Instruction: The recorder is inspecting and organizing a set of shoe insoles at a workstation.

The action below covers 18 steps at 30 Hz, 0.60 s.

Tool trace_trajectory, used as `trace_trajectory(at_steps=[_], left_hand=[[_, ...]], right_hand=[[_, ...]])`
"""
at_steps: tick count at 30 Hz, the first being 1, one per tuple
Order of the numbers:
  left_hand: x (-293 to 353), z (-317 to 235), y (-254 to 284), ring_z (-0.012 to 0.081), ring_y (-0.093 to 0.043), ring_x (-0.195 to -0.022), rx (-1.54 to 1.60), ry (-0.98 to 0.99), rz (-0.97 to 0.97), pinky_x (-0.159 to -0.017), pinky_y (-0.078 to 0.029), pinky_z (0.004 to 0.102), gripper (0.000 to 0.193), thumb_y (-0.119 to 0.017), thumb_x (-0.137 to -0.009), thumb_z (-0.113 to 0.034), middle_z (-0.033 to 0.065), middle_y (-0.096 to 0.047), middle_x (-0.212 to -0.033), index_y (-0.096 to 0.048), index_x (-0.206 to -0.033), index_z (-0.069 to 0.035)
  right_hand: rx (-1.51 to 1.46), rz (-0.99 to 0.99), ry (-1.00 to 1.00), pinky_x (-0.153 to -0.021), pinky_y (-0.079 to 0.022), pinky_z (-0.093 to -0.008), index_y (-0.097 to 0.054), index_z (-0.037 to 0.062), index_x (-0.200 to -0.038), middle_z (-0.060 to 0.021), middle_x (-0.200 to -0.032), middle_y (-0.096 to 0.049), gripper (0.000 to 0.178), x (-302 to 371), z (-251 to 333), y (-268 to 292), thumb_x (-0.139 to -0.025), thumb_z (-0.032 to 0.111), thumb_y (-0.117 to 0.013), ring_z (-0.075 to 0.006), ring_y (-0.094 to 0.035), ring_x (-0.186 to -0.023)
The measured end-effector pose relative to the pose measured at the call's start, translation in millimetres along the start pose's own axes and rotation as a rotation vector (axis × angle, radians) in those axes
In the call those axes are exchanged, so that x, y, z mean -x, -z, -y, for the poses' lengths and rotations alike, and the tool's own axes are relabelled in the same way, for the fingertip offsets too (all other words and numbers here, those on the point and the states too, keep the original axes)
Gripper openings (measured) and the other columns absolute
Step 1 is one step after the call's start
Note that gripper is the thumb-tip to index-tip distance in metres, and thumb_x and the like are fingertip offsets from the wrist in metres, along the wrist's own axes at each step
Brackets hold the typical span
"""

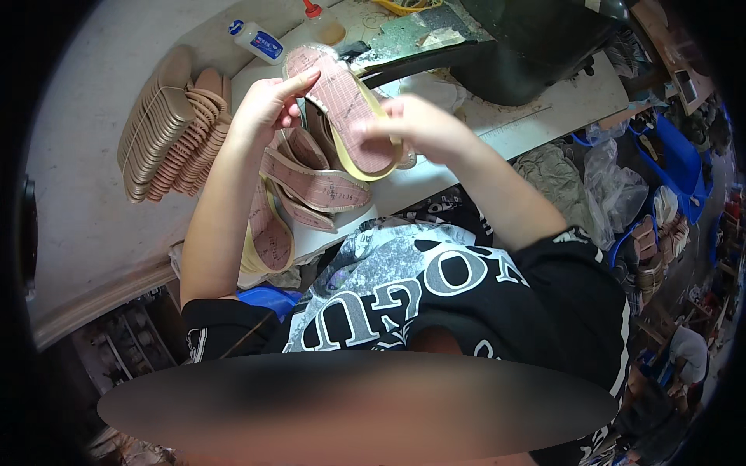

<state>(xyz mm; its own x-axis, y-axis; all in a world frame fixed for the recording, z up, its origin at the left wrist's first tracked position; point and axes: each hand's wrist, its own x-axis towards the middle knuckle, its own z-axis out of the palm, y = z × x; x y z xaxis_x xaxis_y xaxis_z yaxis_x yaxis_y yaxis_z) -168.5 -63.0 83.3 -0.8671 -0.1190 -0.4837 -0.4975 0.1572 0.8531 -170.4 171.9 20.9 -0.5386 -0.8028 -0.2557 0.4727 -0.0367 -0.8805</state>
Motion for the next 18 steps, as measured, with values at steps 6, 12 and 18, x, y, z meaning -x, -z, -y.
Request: trace_trajectory(at_steps=[6, 12, 18], left_hand=[[-18.1, -0.6, 10.7, 0.0060, -0.044, -0.036, 0.088, 0.035, 0.030, -0.039, -0.039, 0.0189, 0.034, -0.079, -0.075, -0.031, 0.0012, -0.054, -0.051, -0.059, -0.070, -0.004], [-42.5, -2.7, 29.5, 0.0029, -0.031, -0.036, -0.048, 0.093, 0.093, -0.038, -0.024, 0.0205, 0.046, -0.073, -0.075, -0.051, -0.0061, -0.043, -0.046, -0.062, -0.075, -0.007], [-79.0, -16.9, 55.1, 0.0148, -0.057, -0.078, -0.529, 0.093, -0.020, -0.067, -0.044, 0.0279, 0.069, -0.068, -0.069, -0.067, 0.0082, -0.059, -0.079, -0.063, -0.092, -0.003]], right_hand=[[-0.226, -0.032, -0.075, -0.057, -0.052, -0.0225, -0.063, -0.0028, -0.098, -0.0135, -0.082, -0.069, 0.030, 19.6, -13.1, -33.8, -0.086, 0.025, -0.066, -0.0156, -0.068, -0.067], [-0.301, -0.218, 0.122, -0.055, -0.049, -0.0203, -0.065, -0.0024, -0.094, -0.0132, -0.076, -0.069, 0.028, 4.7, -4.6, -47.7, -0.089, 0.024, -0.058, -0.0142, -0.067, -0.062], [-0.316, -0.317, 0.203, -0.058, -0.051, -0.0218, -0.063, -0.0034, -0.097, -0.0130, -0.077, -0.068, 0.029, -27.1, -0.3, -49.1, -0.090, 0.024, -0.057, -0.0149, -0.066, -0.062]])
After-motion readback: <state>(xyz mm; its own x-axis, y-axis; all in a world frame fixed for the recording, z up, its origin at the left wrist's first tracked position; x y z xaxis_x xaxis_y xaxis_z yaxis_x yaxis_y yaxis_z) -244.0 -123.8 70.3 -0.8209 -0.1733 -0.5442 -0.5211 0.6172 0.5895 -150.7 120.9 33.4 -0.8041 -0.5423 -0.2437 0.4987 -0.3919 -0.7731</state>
